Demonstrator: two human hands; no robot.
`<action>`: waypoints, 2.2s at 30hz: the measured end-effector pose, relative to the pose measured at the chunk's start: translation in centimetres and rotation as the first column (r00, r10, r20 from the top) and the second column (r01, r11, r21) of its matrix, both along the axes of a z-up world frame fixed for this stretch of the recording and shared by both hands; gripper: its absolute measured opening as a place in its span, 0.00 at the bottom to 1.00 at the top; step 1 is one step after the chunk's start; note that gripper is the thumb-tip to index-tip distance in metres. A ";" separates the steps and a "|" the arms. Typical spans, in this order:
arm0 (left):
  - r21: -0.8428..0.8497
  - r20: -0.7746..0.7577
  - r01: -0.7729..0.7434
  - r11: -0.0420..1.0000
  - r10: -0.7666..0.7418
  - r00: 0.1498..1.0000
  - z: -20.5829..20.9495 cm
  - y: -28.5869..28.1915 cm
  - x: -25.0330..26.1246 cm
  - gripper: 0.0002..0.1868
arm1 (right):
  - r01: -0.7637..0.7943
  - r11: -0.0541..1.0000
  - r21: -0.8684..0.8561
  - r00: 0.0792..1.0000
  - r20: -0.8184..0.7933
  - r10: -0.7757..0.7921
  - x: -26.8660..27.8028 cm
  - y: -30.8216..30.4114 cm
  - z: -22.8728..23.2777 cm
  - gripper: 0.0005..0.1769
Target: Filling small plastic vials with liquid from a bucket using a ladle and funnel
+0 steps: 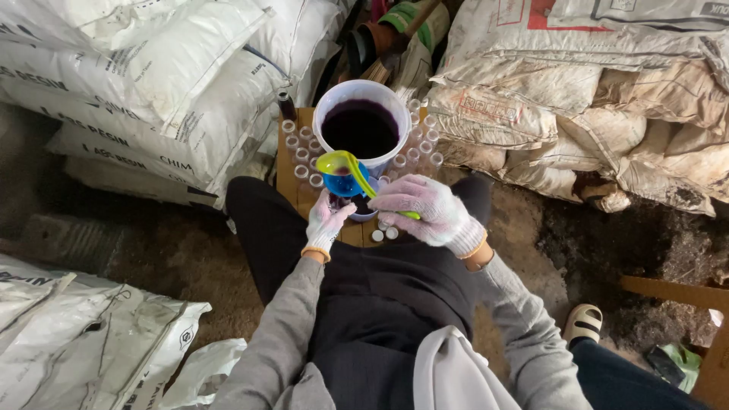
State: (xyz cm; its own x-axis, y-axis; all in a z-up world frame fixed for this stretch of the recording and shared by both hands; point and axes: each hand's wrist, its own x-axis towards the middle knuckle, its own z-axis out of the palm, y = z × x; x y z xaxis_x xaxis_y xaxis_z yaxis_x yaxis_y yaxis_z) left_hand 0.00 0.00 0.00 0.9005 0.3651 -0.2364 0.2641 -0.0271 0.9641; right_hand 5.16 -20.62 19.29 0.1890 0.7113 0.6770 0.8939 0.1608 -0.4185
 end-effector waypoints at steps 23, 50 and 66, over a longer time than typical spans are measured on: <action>0.013 -0.031 0.014 1.000 -0.013 0.999 -0.9 0.0 0.8 0.20 | 0.632 0.770 -0.088 0.631 -0.518 -0.577 0.2 -3.0 -4.3 0.10; 0.177 -0.319 0.126 0.976 -0.064 0.946 -2.4 -0.1 2.3 0.31 | 0.598 0.684 -0.417 0.412 -0.572 -0.709 -0.2 0.2 -21.8 0.14; 0.173 -0.239 0.108 0.979 -0.064 0.969 0.2 -0.2 0.9 0.22 | 0.736 0.528 -0.423 -0.229 -0.890 -0.395 1.6 -1.4 -24.4 0.25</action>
